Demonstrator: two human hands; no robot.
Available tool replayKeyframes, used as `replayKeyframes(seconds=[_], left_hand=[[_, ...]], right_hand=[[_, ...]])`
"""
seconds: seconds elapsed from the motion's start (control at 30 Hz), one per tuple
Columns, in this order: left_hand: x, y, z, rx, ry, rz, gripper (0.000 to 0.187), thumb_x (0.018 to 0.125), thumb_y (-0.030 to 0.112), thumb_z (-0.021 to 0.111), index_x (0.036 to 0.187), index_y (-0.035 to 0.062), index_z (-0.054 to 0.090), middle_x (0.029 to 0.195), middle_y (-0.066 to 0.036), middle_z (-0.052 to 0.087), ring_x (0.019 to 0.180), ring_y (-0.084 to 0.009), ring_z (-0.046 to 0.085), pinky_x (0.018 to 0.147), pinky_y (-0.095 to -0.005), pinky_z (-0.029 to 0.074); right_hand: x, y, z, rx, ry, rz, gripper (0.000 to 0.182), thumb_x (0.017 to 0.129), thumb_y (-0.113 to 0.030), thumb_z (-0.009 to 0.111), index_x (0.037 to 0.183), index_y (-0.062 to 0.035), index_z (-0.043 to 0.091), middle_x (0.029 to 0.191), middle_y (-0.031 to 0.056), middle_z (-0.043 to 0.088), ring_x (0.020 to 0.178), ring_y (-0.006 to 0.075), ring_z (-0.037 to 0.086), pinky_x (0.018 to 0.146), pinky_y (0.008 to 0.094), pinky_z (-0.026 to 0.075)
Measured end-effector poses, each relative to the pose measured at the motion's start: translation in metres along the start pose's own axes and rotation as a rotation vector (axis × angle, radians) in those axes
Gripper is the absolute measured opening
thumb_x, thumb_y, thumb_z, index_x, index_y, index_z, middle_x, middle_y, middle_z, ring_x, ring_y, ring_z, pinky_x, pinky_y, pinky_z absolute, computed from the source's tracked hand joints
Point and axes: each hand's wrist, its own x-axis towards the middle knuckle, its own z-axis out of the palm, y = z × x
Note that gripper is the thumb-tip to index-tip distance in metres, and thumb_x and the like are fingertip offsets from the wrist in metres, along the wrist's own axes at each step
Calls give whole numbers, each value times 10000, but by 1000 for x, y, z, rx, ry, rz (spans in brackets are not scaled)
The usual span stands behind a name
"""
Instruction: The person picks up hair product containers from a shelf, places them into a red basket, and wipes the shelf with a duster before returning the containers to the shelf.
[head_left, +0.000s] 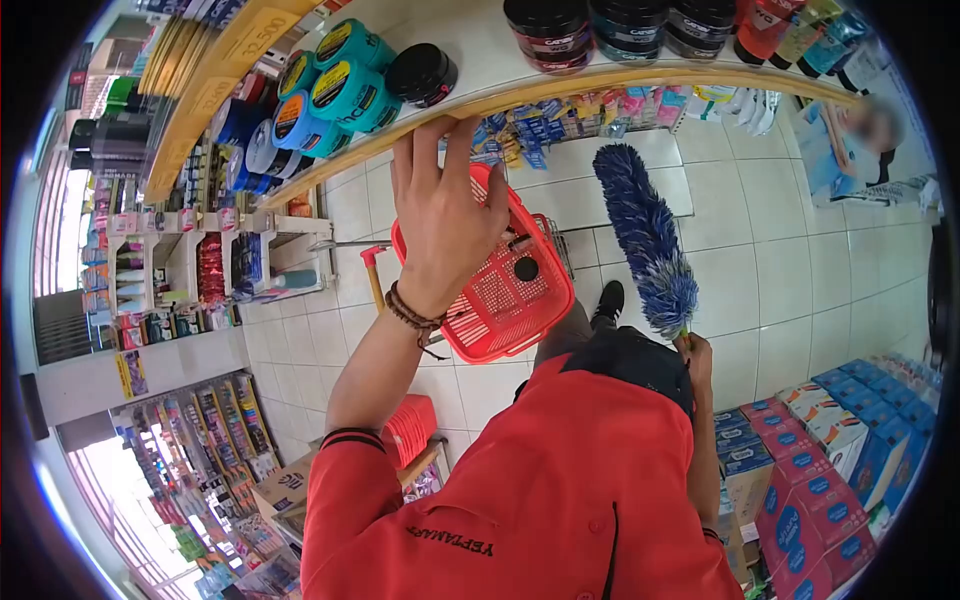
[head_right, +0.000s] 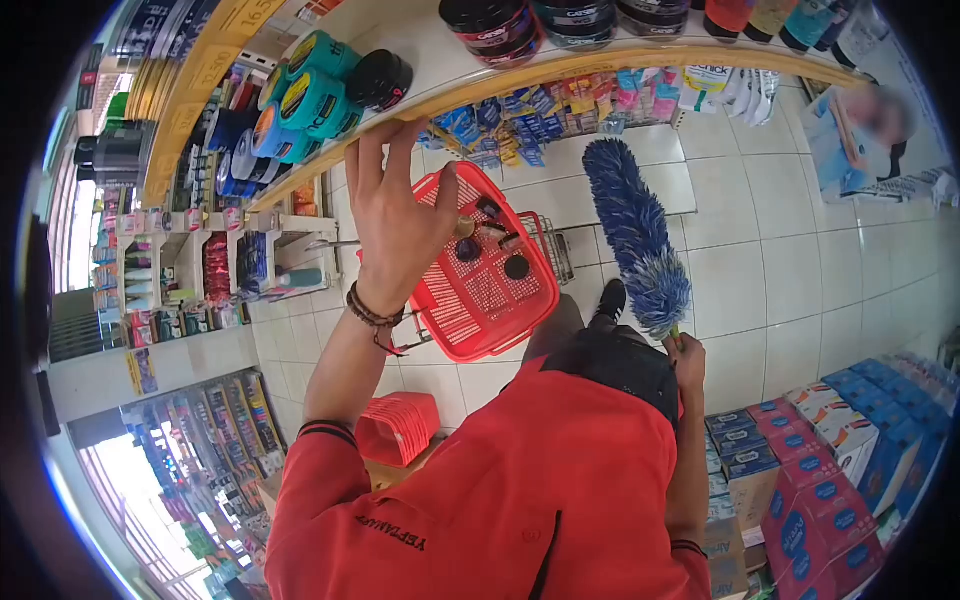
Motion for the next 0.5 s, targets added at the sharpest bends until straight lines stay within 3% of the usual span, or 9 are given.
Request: replayKeyframes(seconds=[0.1, 0.27, 0.37, 0.5], left_hand=[[8, 1, -3, -3, 3, -47, 501, 763, 76, 828, 1245, 34, 696, 1172, -141, 594, 1086, -345, 584, 944, -490, 492], [23, -11, 1, -26, 21, -88, 172, 845, -5, 734, 1015, 18, 725, 1019, -130, 650, 995, -332, 616, 865, -456, 499], [27, -23, 8, -124, 25, -101, 95, 848, -1, 703, 936, 30, 718, 966, -117, 640, 931, -344, 604, 857, -463, 474], [31, -25, 4, -161, -6, -133, 85, 865, -6, 692, 940, 21, 723, 932, -117, 646, 908, -336, 618, 833, -459, 487]], right_hand=[[1, -2, -3, -52, 12, -37, 509, 910, -430, 704, 792, 61, 642, 652, 236, 590, 584, 297, 535, 607, 438, 452], [-9, -17, -5, -15, 3, -72, 492, 916, -413, 686, 822, 68, 647, 673, 258, 592, 602, 336, 559, 633, 449, 468], [-8, -14, -6, -50, 6, -38, 494, 921, -411, 678, 821, 71, 641, 678, 266, 589, 605, 350, 551, 633, 455, 463], [-5, -9, -1, -26, 5, -28, 517, 918, -428, 682, 802, 73, 626, 673, 266, 576, 606, 351, 541, 627, 457, 455]])
